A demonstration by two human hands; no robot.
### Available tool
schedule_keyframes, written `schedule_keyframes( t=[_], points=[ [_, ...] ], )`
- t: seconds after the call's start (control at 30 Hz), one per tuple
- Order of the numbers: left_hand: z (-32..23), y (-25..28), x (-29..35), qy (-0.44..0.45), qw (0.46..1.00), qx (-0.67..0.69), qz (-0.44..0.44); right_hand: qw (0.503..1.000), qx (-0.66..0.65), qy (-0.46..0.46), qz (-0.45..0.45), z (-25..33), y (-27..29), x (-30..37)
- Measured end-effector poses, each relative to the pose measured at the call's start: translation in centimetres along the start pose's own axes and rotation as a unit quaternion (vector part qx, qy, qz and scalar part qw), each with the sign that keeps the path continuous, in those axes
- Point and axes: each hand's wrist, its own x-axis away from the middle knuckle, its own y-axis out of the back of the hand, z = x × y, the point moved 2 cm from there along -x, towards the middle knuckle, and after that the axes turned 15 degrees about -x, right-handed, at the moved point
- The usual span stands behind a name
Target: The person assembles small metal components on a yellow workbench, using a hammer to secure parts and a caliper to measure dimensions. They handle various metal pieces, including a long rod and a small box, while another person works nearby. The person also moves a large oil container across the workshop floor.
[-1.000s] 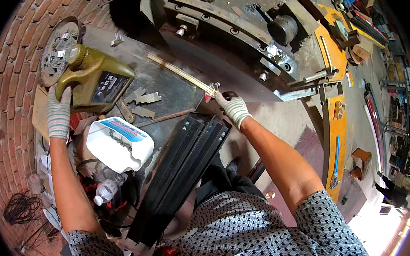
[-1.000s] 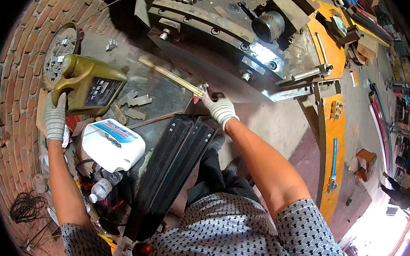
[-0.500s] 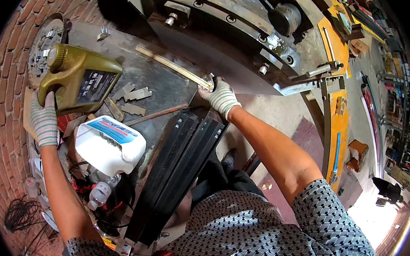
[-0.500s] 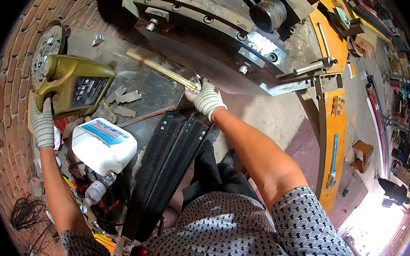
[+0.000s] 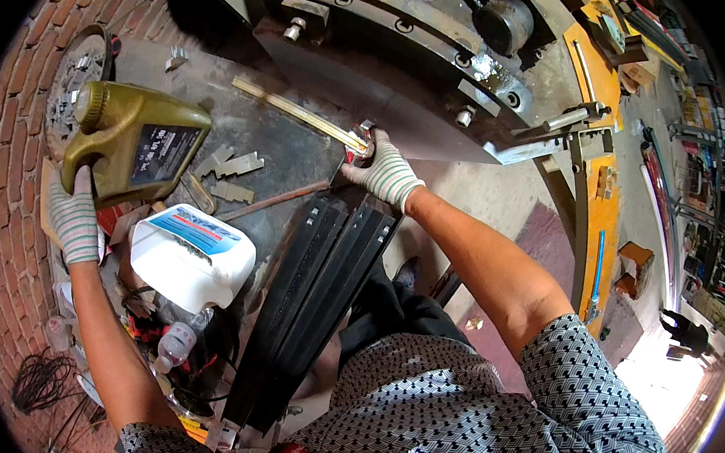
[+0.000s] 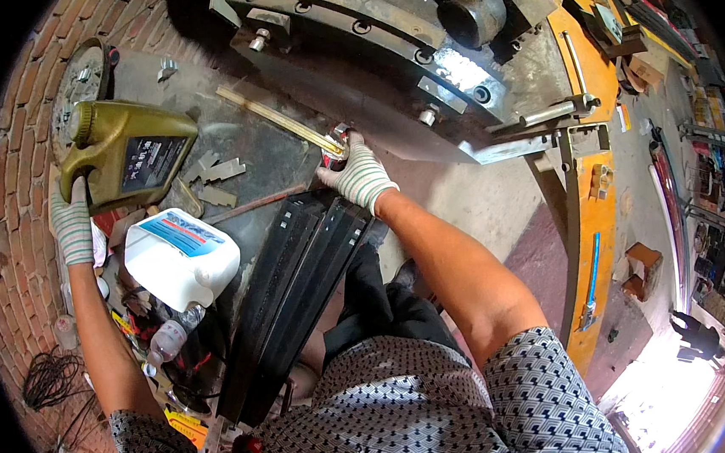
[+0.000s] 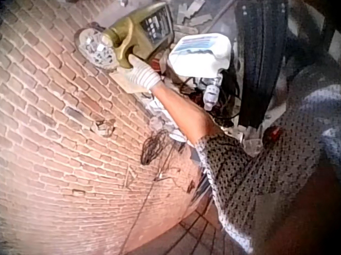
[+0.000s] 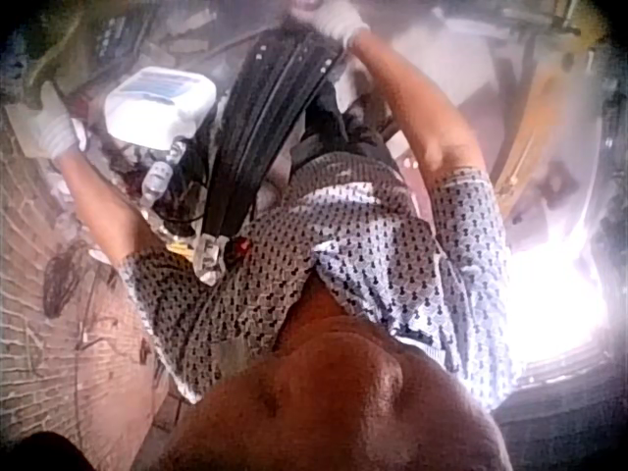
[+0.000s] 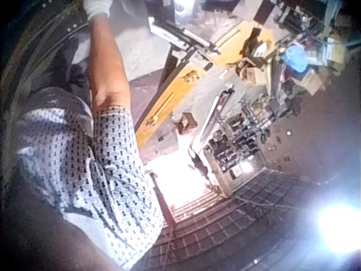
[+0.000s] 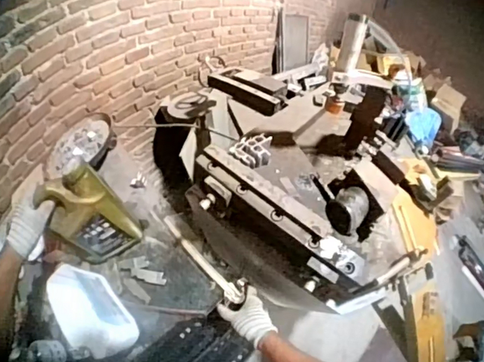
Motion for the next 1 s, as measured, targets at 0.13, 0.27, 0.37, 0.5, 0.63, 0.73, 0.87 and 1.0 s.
schedule_keyframes(
  t=[0.13,0.27,0.37,0.5,0.63,0.73,0.87,1.0],
  points=[
    [1.0,-0.3,-0.2,0.000,1.000,0.008,-0.007,0.996,0.083,-0.012,-0.006,0.2,0.1,-0.2],
    [2.2,-1.2,-1.1,-0.005,0.999,0.051,0.001,0.996,0.074,0.039,-0.010,-3.3,-0.7,-2.0],
    [2.8,-1.3,-1.2,-0.003,0.997,0.077,0.011,0.993,0.122,-0.002,-0.008,-0.4,-0.4,-0.9],
    [3.0,-1.3,-1.3,0.005,0.997,0.070,0.008,0.987,0.153,-0.008,-0.050,1.8,0.1,-0.2],
    [3.9,-1.6,-1.7,-0.006,0.998,0.055,-0.001,0.992,0.100,0.040,-0.066,2.8,0.4,0.4],
    [3.7,-1.7,-1.6,-0.012,0.999,0.052,-0.007,0.988,0.113,0.057,-0.088,2.8,0.5,0.3],
    [3.7,-1.4,-1.5,-0.011,0.999,0.035,-0.012,0.991,0.069,0.074,-0.087,2.5,0.6,-0.2],
    [2.3,-1.1,-1.3,-0.018,0.998,0.066,-0.008,0.994,-0.042,0.080,-0.068,2.5,0.5,-0.6]
  ],
)
